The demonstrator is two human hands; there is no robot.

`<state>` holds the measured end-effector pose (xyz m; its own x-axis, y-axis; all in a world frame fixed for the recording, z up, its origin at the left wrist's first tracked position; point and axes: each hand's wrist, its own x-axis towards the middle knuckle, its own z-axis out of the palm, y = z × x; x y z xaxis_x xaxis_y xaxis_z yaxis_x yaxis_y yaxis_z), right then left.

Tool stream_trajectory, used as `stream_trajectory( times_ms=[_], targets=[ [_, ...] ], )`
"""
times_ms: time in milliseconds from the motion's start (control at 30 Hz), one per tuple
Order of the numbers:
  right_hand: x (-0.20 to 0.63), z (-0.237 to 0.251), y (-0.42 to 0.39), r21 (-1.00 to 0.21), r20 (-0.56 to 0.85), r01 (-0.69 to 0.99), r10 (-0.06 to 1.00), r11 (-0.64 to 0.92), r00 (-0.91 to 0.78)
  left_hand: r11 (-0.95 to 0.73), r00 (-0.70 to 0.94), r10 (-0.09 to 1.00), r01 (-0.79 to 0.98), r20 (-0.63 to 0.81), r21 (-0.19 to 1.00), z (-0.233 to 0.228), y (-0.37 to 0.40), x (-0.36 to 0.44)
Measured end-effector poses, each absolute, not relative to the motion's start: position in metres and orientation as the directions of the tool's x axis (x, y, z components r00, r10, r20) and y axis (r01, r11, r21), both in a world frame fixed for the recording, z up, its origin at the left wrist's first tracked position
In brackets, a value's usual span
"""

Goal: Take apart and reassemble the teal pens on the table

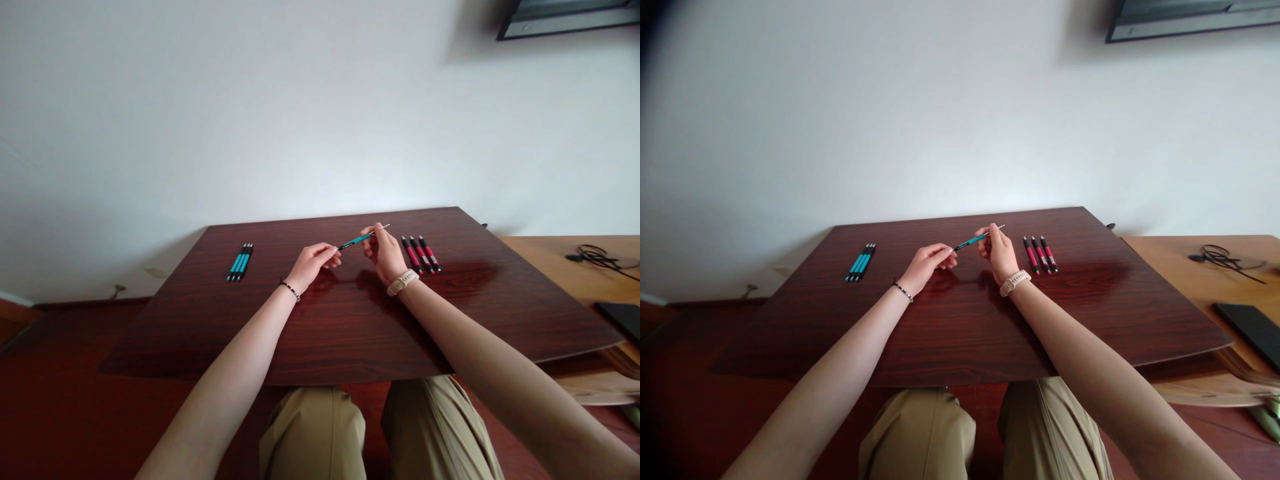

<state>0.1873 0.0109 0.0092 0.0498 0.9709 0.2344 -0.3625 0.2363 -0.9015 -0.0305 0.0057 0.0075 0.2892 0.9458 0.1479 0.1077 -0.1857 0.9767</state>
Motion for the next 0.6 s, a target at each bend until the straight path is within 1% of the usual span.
stream_trajectory(
  times_ms=[100, 333, 600],
  targets=[
    [0.1885, 0.0081, 0.0125, -0.897, 0.213, -0.393, 0.977, 0.202, 0.015, -0.194, 0.296, 0.942, 0.098, 0.157, 0.976, 0.0067, 0.0066, -0.0316],
    [0.1903, 0.0064, 0.014, -0.887, 0.153, -0.448, 0.986, 0.108, -0.066, -0.2, 0.25, 0.952, 0.063, 0.178, 0.978, 0.0087, 0.0059, -0.0325],
    [0.1905, 0.0082, 0.0126, -0.88, 0.116, -0.472, 0.989, 0.058, -0.094, -0.213, 0.234, 0.952, 0.05, 0.196, 0.976, 0.0093, 0.0048, -0.0321]
  ],
)
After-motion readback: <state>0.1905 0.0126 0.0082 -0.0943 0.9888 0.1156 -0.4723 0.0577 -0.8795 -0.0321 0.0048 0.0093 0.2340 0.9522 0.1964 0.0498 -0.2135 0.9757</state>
